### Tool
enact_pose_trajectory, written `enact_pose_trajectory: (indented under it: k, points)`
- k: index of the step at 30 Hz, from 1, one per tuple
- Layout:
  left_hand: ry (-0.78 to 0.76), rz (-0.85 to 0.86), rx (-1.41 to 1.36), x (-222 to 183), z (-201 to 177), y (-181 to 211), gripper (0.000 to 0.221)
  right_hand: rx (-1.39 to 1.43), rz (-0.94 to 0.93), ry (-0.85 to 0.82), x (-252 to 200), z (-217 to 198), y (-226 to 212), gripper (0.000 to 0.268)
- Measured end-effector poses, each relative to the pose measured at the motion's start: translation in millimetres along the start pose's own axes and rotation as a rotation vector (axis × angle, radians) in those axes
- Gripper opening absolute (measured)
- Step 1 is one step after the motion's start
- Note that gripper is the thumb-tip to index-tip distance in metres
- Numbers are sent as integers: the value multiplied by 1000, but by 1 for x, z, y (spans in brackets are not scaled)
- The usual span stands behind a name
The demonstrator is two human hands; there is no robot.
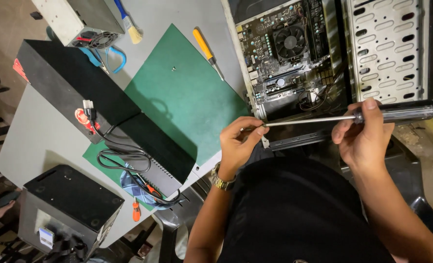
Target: Installing a motherboard and a power supply unit into a computer case and securing them with screws.
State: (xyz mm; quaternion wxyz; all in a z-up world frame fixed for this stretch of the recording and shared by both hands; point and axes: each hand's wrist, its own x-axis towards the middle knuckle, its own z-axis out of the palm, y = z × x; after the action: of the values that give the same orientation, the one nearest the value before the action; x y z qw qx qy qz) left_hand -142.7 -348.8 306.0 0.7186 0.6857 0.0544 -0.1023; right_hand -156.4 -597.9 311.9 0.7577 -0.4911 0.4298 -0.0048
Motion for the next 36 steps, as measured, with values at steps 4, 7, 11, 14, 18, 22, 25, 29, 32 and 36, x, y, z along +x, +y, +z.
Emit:
enact_pose_trajectory:
  k: [4,7,11,14,18,22,25,29,32,36]
  points:
    - [-46,3,-92,4,-12,-23,30,11,-3,-17,4,6,-1,32]
    - [51,-45,-168,8,-31,-54,51,-35,-298,-203,15,14,6,29]
    - [274,-232,-64,12,-43,-104,40,-202,-389,-233,47,29,41,15]
    - [334,-319,-54,20,-29,-118,41,-301,-506,-321,73,46,67,16]
    - [388,-436,-156,38,-1,-112,49,-367,-561,-432,85,68,79,19]
    - [399,-547,-288,49,6,-147,49,-374,-543,-467,90,75,85,18]
    - [332,-566,-239,53,7,-163,52,-395,-520,-476,91,75,88,19]
    - [312,-548,-267,56,15,-137,50,-421,-492,-507,94,76,90,23]
    - [309,-511,-269,51,18,-121,48,-448,-479,-507,91,77,89,25]
    - [360,-373,-136,51,4,-146,45,-519,-607,-518,97,75,102,26]
